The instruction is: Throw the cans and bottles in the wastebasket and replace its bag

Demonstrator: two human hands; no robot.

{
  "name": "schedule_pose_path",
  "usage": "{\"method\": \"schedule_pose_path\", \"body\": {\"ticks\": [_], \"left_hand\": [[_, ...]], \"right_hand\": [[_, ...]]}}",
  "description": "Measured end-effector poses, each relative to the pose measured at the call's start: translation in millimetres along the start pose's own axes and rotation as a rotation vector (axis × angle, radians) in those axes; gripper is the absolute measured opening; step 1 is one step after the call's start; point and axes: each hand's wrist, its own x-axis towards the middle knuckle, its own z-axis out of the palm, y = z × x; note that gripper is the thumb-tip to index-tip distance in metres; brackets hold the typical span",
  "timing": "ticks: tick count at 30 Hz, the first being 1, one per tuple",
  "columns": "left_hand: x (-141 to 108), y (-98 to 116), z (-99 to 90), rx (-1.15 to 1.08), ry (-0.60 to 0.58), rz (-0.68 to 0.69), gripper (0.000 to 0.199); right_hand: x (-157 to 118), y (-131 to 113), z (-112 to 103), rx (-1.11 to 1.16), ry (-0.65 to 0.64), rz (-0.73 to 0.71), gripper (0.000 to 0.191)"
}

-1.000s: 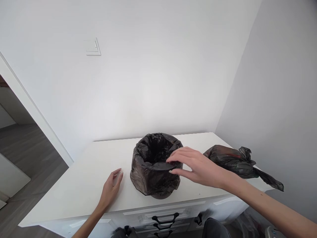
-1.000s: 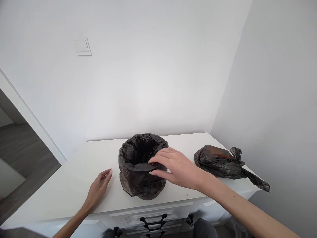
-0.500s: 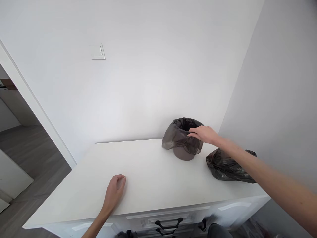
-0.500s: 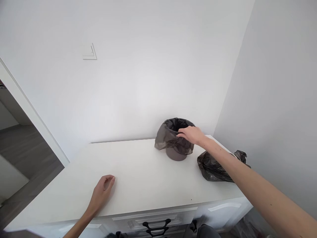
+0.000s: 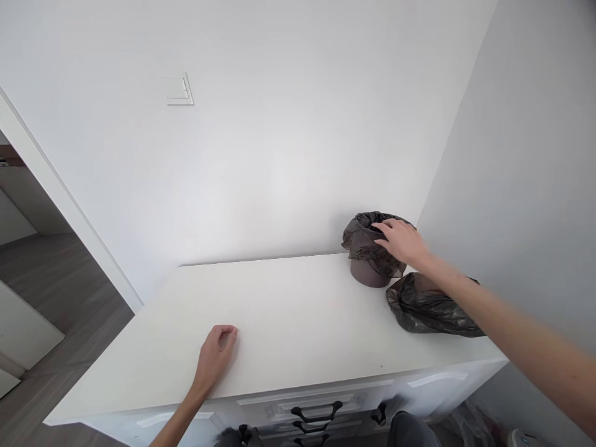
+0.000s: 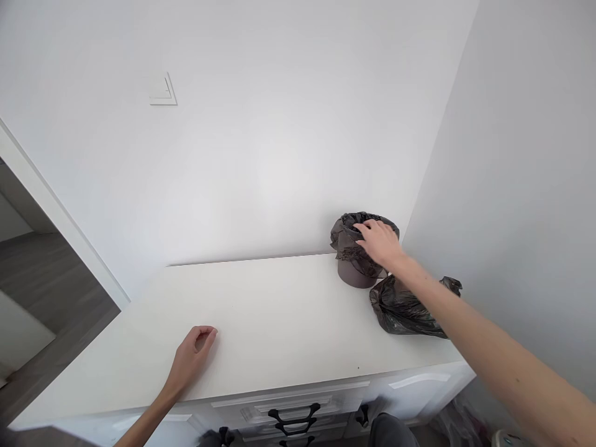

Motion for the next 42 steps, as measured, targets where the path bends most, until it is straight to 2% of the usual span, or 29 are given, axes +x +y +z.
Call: {"method": "schedule_pose_path", "body": {"ticks": [2, 3, 5, 6, 9, 11, 13, 24, 42], "left_hand": [[0.1, -0.2, -0.2, -0.015, -0.008, -0.015, 0.037], [0.1, -0.2, -0.3, -0.023, -0.010, -0.023, 0.037], [-0.1, 0.1, -0.7, -0.036, -0.014, -0.038, 0.038], [-0.3, 0.6, -1.2, -0.040, -0.017, -0.045, 0.039], [-2.0, 2.9, -3.3, -0.049, -0.036, -0.071, 0.042], [-3.2, 4.7, -4.8, -0.045, -0.045, -0.076, 0.045], [-4.1, 6.3, -5.8, -0.032, -0.045, -0.069, 0.047], [-6.5, 6.2, -2.1, -0.018, -0.048, -0.053, 0.044], [-4.4, -7.5, 3.1, -0.034, -0.046, -0.039, 0.051]], "right_hand": [[-29.4, -32.9, 10.7, 0.147, 0.135, -0.098, 0.046], [-48.0, -48.8, 21.5, 0.233, 0.119, -0.172, 0.046], [-90.1, -74.8, 52.8, 0.384, -0.044, -0.304, 0.044], [-111.8, -83.9, 71.3, 0.437, -0.136, -0.312, 0.045], [-168.4, -97.6, 123.2, 0.524, -0.341, -0.158, 0.065], [-192.9, -99.9, 145.1, 0.508, -0.361, -0.057, 0.070], [-205.7, -100.9, 154.5, 0.474, -0.333, -0.016, 0.070], [-211.0, -103.9, 152.6, 0.400, -0.265, -0.002, 0.070], [-213.1, -103.2, 152.5, 0.377, -0.272, 0.032, 0.069]]}}
